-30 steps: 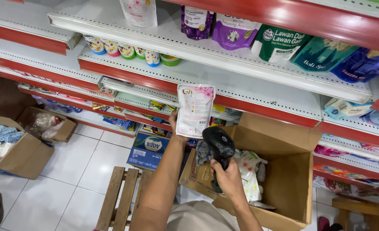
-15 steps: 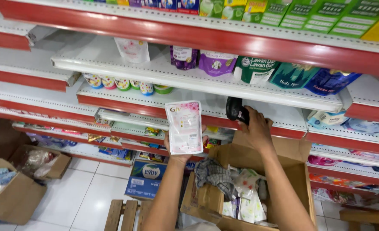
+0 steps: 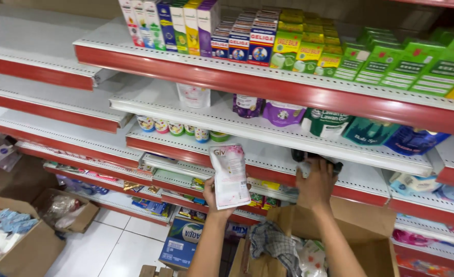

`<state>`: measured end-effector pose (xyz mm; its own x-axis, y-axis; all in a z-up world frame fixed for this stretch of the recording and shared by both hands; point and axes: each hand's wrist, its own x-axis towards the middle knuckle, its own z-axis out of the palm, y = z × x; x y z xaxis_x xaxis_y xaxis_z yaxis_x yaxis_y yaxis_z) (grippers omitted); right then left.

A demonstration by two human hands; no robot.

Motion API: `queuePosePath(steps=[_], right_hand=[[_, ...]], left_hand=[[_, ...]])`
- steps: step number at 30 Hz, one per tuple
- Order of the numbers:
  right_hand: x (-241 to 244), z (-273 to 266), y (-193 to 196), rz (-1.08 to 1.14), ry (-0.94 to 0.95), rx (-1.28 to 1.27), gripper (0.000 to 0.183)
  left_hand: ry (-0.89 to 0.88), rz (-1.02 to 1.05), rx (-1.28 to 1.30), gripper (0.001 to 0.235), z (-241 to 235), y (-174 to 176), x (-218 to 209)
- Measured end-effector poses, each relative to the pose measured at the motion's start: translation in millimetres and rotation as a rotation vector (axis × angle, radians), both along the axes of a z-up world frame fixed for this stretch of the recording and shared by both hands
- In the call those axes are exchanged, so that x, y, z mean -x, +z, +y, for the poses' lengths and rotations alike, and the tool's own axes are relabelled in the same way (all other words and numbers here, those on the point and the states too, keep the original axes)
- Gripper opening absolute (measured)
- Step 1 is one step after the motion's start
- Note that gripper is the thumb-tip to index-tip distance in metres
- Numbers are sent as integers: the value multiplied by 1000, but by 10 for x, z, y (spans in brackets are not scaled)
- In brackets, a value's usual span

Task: The person takes packaged wipes and tissue packets out of a cardboard box, wipes each package with a checkered cloth, scans some packages with a handheld barcode scanner, and places the packages onto the store shelf, arranging them with the other stocked items.

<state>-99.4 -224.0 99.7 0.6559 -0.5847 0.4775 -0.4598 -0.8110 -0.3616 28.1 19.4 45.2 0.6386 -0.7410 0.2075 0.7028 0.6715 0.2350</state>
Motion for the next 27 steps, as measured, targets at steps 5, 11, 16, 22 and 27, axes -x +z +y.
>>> queuePosePath(steps=[5, 11, 16, 22, 27], right_hand=[[-220, 1334, 433, -92, 552, -674, 53], [-910, 1738, 579, -252, 793, -711, 43], [-1646, 1640, 607, -351, 712, -876, 34], [-2231, 1647, 745, -498, 789, -780, 33], [-2446, 1767, 921, -572, 656, -795, 32]], left_hand=[[432, -315, -347, 66, 201, 379, -194], [1073, -1061, -788, 56, 592, 846, -516], [831, -823, -735, 73, 949, 1493, -1030], [706, -906, -945, 64, 862, 1521, -1672], [1154, -1228, -820, 69, 717, 1462, -1969]])
